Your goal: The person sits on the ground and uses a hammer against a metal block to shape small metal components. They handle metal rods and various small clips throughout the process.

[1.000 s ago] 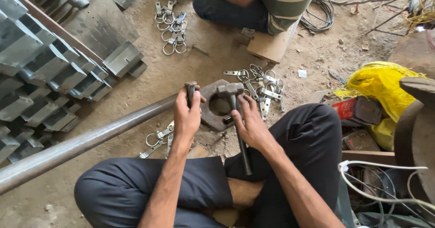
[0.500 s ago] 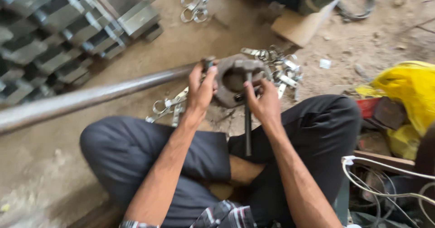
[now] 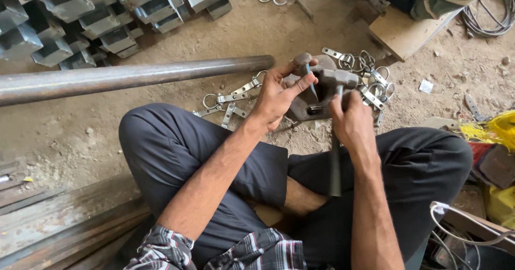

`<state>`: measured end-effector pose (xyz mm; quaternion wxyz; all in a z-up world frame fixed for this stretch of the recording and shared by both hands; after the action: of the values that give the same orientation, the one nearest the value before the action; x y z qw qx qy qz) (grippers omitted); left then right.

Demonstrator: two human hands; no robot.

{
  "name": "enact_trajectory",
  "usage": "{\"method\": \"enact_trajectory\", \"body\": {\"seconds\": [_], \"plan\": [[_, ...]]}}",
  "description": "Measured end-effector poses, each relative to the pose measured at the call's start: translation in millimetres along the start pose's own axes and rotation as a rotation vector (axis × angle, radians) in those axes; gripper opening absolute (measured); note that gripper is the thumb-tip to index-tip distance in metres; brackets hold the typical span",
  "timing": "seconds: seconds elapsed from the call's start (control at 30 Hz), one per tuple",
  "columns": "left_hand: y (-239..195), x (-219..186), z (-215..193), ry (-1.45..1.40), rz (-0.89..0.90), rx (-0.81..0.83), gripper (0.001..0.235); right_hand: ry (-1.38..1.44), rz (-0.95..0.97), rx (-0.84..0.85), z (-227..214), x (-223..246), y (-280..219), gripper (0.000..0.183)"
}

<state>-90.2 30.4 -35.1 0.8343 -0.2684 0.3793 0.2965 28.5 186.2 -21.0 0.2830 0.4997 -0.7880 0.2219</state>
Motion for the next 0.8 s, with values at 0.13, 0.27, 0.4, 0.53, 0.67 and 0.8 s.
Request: {"method": "enact_trajectory", "body": {"seconds": [0.13,0.27,0.4,0.53,0.67,0.8], "plan": [[0,4,-4,-0.007,-0.021,-0.047,0.039,0.023,0.037,0.03,-18,5,7,0.048],[-2,7,2,0.187,-0.049,-0.053,0.031,0.156,0.115,0.141,-14,-8,5,0.053],[-3,6,13,0.291,0.039,0.001,0.031,0.098,0.102,0.113,-8,-10,3,0.05],[-6,6,19,0.366,0.032,-0.003,0.031,0.086,0.137,0.134,-8,-5,2,0.047],[-6,3,20,0.399,0.035,-0.014,0.032,0.054,0.118,0.135,-10,0,3,0.046],[-3,8,22,0.351,0.002,0.011,0.032,0.057,0.121,0.14,-11,1,1,0.046]]}}
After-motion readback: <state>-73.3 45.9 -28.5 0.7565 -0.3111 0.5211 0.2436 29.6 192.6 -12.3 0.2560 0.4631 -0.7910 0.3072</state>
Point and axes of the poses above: each hand's wrist, its own y-axis towards the middle knuckle, its own z-axis out of the palm, x = y × z, the point moved 6 cm from there along y, towards the middle knuckle, and after that the axes turned 14 degrees about -z, right-handed, at the moved point
